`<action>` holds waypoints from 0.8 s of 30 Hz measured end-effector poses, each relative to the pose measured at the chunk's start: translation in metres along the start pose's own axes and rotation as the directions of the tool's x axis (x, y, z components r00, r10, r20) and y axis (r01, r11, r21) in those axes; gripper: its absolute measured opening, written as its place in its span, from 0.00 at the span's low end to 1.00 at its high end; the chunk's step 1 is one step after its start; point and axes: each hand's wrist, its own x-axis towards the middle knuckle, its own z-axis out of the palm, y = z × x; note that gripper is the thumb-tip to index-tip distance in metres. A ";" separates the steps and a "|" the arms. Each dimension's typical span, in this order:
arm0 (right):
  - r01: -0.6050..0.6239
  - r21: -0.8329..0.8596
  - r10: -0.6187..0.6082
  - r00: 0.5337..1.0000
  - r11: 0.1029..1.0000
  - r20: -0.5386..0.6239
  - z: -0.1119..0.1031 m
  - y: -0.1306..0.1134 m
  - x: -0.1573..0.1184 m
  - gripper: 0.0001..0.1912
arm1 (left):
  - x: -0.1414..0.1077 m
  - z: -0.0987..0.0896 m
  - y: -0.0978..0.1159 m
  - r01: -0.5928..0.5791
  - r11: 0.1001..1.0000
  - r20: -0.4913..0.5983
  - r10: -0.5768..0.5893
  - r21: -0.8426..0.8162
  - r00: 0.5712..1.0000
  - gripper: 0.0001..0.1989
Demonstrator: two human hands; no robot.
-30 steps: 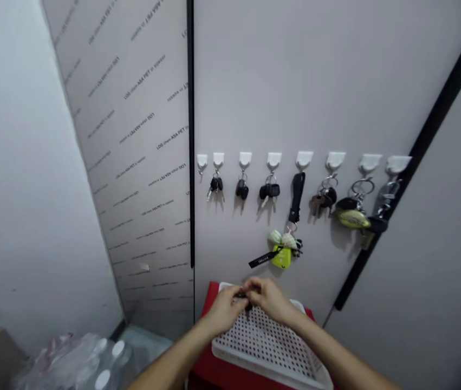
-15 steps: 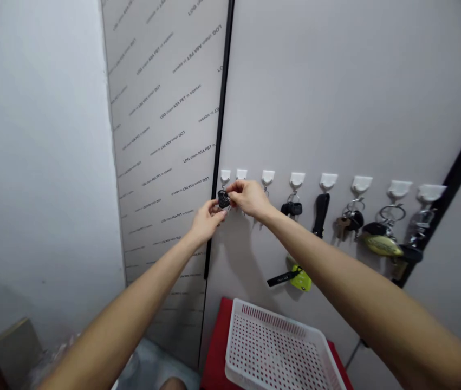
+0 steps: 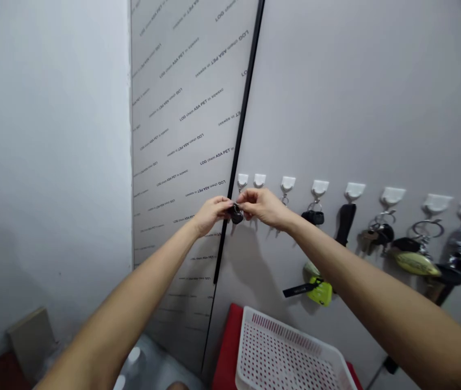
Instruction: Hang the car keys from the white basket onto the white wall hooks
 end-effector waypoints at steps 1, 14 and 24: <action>-0.020 0.045 0.019 1.000 0.999 0.016 -0.001 0.001 -0.002 0.04 | -0.001 -0.003 0.000 0.016 0.997 0.036 -0.013 -0.072 0.999 0.07; 0.008 0.010 -0.008 0.998 1.000 -0.061 -0.001 0.005 -0.011 0.02 | -0.010 0.023 -0.008 -0.040 0.992 -0.020 0.043 0.116 0.999 0.09; 0.001 -0.316 -0.157 0.870 0.949 -0.467 0.002 0.011 0.015 0.08 | 0.043 0.032 -0.003 0.036 0.997 -0.426 -0.059 -0.063 0.903 0.05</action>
